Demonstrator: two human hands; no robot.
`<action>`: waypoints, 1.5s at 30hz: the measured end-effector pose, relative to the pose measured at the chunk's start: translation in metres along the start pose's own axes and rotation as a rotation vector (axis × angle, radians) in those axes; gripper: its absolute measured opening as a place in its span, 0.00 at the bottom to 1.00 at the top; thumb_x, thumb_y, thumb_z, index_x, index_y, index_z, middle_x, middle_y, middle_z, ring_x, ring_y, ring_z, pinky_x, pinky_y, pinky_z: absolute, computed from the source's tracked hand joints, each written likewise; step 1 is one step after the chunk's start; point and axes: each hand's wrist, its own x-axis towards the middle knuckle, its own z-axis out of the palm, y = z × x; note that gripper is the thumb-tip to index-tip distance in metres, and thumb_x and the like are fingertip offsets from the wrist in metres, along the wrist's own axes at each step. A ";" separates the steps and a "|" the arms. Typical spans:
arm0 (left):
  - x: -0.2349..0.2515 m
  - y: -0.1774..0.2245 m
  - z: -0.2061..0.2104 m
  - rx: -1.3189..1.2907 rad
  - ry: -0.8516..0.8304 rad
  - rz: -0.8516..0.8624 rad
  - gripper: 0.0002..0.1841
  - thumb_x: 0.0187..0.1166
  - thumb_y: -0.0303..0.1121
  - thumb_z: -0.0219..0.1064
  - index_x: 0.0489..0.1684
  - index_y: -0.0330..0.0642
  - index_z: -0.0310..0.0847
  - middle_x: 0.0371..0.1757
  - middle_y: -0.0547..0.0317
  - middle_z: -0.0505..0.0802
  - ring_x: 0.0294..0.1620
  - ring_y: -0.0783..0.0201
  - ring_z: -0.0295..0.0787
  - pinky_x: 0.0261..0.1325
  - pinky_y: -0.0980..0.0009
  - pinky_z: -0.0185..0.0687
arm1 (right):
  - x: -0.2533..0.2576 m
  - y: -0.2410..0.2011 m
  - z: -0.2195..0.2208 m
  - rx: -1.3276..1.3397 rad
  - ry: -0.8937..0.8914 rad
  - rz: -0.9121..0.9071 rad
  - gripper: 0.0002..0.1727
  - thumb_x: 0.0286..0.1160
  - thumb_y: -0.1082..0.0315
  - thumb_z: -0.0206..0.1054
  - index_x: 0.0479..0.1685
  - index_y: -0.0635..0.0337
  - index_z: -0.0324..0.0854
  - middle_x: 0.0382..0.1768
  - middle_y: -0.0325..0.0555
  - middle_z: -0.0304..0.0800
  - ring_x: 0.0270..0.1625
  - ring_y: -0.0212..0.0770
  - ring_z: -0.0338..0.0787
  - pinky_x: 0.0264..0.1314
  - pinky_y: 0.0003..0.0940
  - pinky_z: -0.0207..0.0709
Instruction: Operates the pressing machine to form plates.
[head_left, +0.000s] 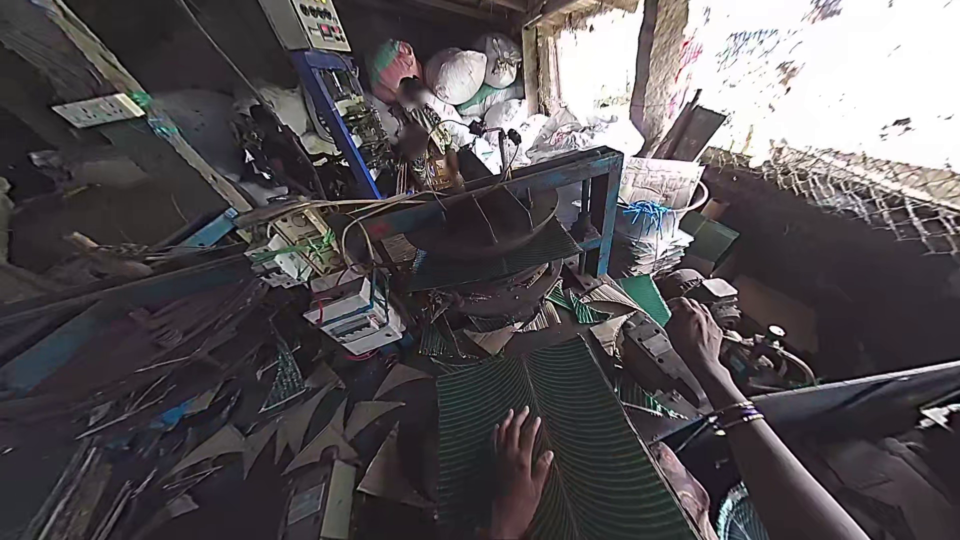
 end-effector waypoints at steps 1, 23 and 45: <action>-0.003 -0.006 0.001 0.016 0.017 -0.010 0.28 0.83 0.54 0.60 0.79 0.52 0.80 0.87 0.53 0.75 0.91 0.42 0.60 0.89 0.39 0.50 | 0.000 0.000 0.000 0.002 -0.007 0.013 0.14 0.81 0.75 0.58 0.56 0.63 0.87 0.59 0.63 0.89 0.66 0.66 0.86 0.58 0.67 0.79; -0.001 0.000 0.001 0.074 -0.013 -0.028 0.30 0.85 0.56 0.55 0.82 0.55 0.75 0.89 0.57 0.72 0.92 0.47 0.57 0.90 0.42 0.48 | -0.005 -0.021 -0.021 -0.054 -0.133 0.076 0.20 0.80 0.74 0.53 0.66 0.63 0.84 0.67 0.65 0.86 0.73 0.64 0.83 0.71 0.62 0.74; -0.033 -0.039 -0.058 -0.536 0.279 -0.269 0.22 0.77 0.41 0.67 0.65 0.38 0.85 0.65 0.49 0.91 0.70 0.52 0.84 0.70 0.51 0.80 | -0.115 0.058 -0.050 0.457 0.182 0.028 0.15 0.79 0.81 0.52 0.49 0.74 0.86 0.46 0.65 0.94 0.51 0.60 0.93 0.59 0.65 0.79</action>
